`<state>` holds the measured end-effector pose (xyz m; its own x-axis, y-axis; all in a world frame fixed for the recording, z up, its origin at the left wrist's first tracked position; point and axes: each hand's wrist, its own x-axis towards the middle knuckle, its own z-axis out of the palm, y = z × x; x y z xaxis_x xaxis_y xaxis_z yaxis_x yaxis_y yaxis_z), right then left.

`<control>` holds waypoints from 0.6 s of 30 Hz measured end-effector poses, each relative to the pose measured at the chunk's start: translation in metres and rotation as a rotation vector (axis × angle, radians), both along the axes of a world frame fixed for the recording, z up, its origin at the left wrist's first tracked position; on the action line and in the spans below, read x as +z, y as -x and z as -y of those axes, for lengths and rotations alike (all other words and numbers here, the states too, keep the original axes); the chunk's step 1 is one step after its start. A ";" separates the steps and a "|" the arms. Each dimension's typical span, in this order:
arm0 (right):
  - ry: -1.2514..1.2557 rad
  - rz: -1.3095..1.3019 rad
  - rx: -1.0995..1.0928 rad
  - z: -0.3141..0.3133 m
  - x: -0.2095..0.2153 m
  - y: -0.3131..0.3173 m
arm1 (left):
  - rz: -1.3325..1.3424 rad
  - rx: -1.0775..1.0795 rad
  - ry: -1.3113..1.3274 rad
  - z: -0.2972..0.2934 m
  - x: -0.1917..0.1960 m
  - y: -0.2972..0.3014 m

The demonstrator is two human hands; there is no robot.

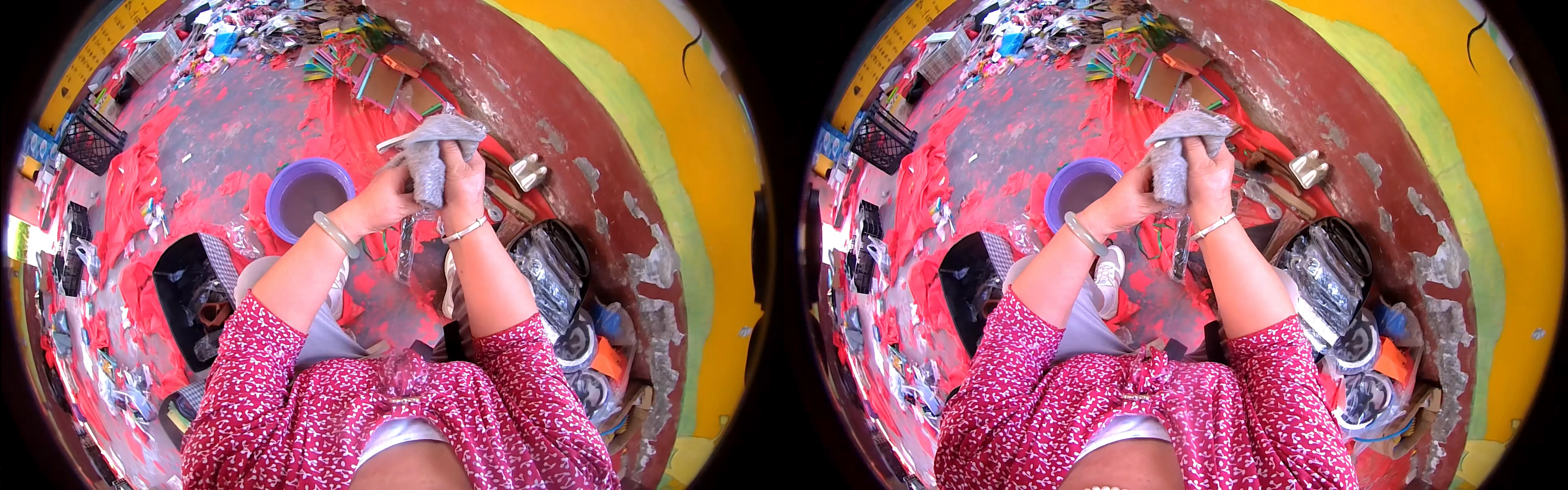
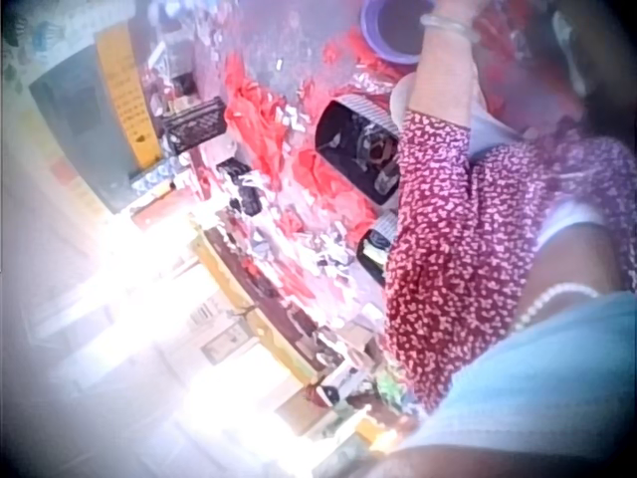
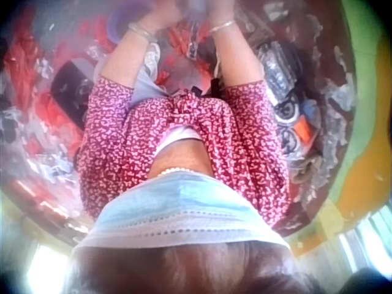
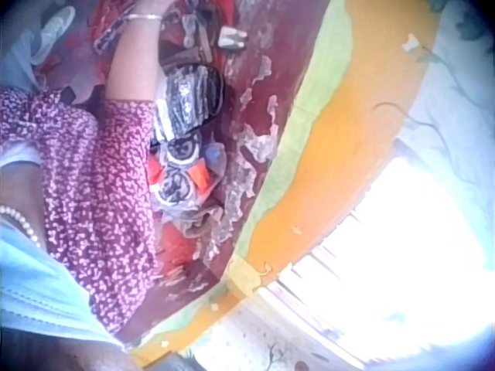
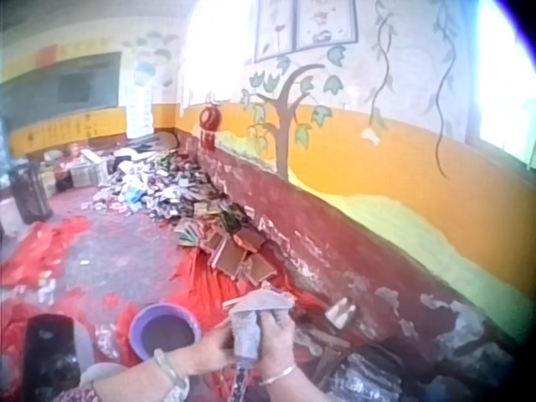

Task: The person wipes plastic-wrapped items using a cloth by hand, handling them one at a time and placing some into a bin.

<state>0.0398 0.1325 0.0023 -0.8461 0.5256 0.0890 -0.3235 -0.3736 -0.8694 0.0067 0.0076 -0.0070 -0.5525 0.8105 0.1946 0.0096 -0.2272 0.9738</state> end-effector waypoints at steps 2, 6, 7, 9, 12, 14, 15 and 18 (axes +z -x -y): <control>0.182 0.081 -0.005 0.000 0.009 -0.004 | 0.051 -0.030 0.107 0.001 0.000 0.001; 0.613 -0.036 0.120 -0.020 -0.008 0.002 | -0.214 -0.010 0.375 0.004 -0.001 0.004; 0.600 -0.012 0.127 -0.033 -0.010 0.003 | -0.315 -0.001 0.467 0.006 -0.002 0.005; 0.517 0.019 0.081 -0.049 -0.007 0.007 | -0.273 0.009 0.456 0.007 0.006 -0.002; 0.477 0.012 0.027 -0.057 -0.005 0.008 | -0.252 0.028 0.474 0.008 0.014 -0.010; 0.510 0.034 -0.051 -0.057 -0.006 0.013 | -0.209 0.025 0.403 0.009 0.008 -0.011; 0.581 0.007 -0.053 -0.064 -0.014 0.015 | -0.167 0.011 0.317 0.008 -0.001 -0.009; 0.663 -0.057 0.048 -0.079 -0.022 0.020 | 0.131 -0.109 0.171 0.008 -0.004 -0.005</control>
